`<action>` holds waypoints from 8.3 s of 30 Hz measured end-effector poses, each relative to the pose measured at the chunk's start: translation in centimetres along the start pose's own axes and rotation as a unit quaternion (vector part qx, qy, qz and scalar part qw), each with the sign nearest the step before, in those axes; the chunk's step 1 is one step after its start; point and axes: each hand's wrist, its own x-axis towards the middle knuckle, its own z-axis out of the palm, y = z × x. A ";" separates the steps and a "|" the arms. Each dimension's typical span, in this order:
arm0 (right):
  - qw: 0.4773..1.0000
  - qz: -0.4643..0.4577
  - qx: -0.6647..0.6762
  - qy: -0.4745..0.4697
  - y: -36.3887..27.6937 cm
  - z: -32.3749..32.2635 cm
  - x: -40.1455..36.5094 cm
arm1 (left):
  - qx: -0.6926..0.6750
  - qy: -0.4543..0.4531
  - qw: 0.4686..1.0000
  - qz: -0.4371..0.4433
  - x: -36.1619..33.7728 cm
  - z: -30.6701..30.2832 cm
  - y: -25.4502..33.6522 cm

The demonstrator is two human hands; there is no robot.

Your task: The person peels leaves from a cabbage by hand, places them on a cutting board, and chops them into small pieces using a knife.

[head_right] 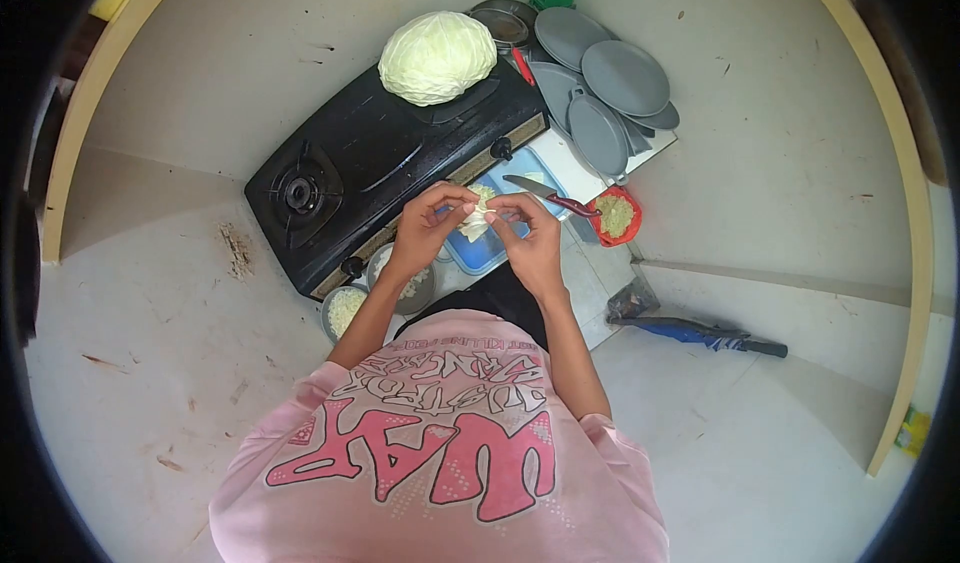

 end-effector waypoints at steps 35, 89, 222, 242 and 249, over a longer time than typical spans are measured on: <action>0.995 -0.018 0.097 -0.019 -0.5 -0.7 0.0 | -0.032 -0.002 0.999 -0.010 -0.5 1.5 -0.4; 0.991 0.000 -0.117 -0.068 -0.4 -0.9 1.0 | 0.153 0.025 0.986 0.058 -0.2 1.6 -1.2; 0.981 0.044 -0.115 -0.148 0.0 -1.3 -0.6 | 0.089 -0.094 0.991 -0.015 -1.0 -1.2 -2.4; 0.979 0.034 -0.127 -0.153 0.8 -1.4 -0.8 | 0.208 -0.105 0.970 0.065 -0.8 -1.3 -1.6; 0.984 0.066 -0.098 -0.135 1.2 -1.4 -1.0 | 0.236 -0.115 0.964 0.038 -0.7 -1.5 -1.3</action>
